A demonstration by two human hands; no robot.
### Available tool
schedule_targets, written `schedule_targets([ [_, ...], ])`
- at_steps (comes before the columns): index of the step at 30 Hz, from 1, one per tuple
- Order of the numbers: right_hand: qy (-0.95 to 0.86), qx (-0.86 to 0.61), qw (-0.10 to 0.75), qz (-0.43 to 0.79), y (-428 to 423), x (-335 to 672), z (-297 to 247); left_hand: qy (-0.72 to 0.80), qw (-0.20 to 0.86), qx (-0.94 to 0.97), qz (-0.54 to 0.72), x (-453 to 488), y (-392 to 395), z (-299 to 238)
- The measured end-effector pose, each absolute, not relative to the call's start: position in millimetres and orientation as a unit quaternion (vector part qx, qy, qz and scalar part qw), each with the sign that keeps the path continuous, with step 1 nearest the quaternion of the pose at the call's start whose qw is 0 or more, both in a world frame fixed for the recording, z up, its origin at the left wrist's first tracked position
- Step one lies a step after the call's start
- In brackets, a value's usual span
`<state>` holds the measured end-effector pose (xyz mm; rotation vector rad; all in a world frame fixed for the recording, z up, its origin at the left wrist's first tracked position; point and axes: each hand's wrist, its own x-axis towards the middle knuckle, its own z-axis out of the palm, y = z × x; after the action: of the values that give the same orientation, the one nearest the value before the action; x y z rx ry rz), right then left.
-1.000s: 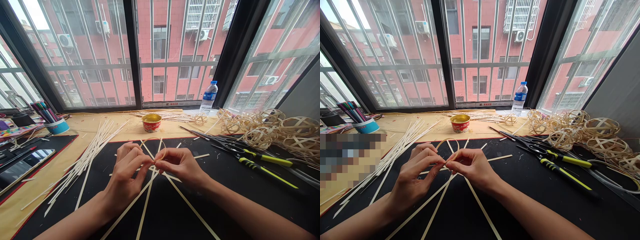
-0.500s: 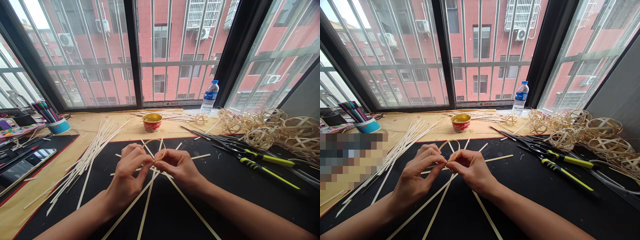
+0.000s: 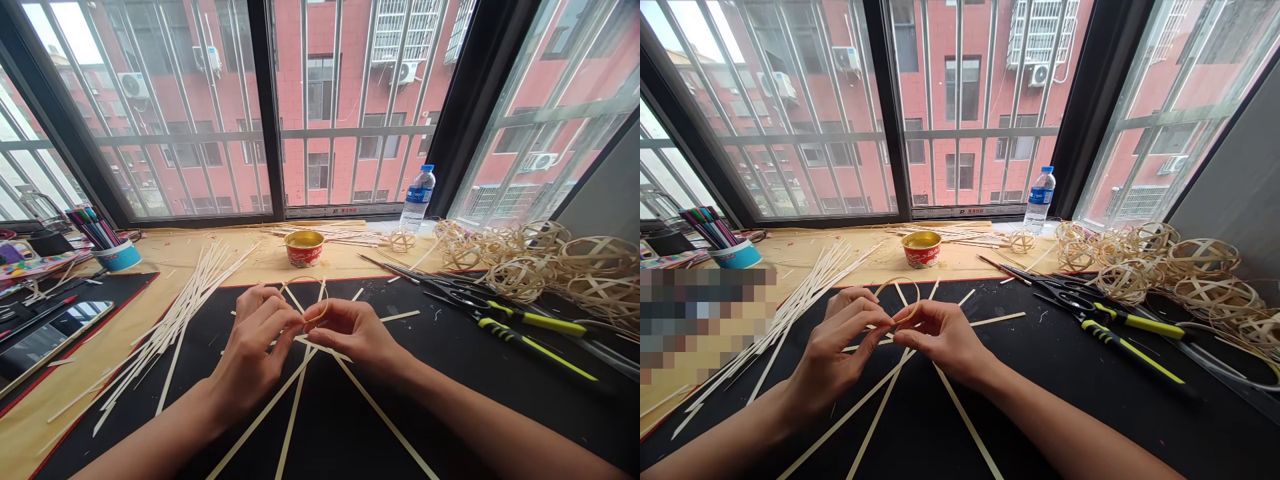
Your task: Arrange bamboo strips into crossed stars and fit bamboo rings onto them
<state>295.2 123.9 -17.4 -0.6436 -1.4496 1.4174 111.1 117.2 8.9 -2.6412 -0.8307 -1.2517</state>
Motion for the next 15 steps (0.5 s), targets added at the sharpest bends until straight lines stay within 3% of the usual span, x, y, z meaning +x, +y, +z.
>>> schedule_targets([
  [5,-0.566,-0.264,0.503,0.597,126.2,295.8,-21.0,-0.261,0.103,-0.878,-0.389,110.6,118.8,6.9],
  [15,-0.550,-0.293,0.516,0.588,123.9,297.6,-13.5,-0.267,0.051,-0.884,-0.379,105.3,121.5,10.5],
])
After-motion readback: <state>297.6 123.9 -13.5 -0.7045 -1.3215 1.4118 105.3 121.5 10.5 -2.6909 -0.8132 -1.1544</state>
